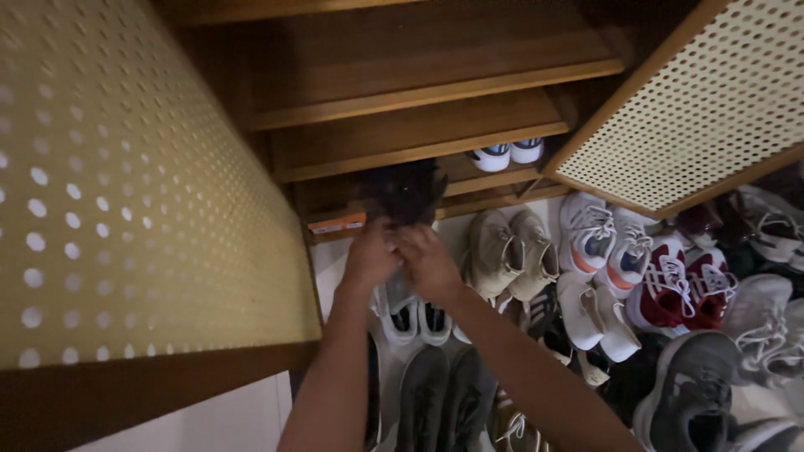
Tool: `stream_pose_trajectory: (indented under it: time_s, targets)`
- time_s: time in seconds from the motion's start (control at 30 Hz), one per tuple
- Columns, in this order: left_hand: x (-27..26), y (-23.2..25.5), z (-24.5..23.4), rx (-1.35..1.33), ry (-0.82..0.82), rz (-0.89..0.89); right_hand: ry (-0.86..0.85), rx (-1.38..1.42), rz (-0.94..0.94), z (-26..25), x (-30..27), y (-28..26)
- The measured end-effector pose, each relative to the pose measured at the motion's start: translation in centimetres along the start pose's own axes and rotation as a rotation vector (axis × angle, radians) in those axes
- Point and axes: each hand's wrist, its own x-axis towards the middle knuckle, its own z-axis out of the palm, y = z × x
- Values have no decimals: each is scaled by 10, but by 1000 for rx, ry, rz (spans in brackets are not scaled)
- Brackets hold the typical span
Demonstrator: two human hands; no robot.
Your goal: Organizing various pairs of shoes inside and around a shoe cabinet.
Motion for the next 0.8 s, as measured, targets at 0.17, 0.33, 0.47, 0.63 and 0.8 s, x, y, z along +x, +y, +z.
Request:
stream_pose_trajectory:
  time_s: [0.17,0.33,0.47,0.63,0.8]
  targets:
    - [-7,44,-40,-43,-98,-351,367,-21,302,13,2,7]
    - [-10,44,-43,-4,136,-341,452,573,1093,85,-15,100]
    - [-13,26,-45,31,188,-517,414,1125,1173,109,-25,126]
    - [-23,-32,-23,9,173,-603,454,1256,1166,94,-12,109]
    - [-27,-56,-25,197,203,-493,383,1132,1187,119,-30,146]
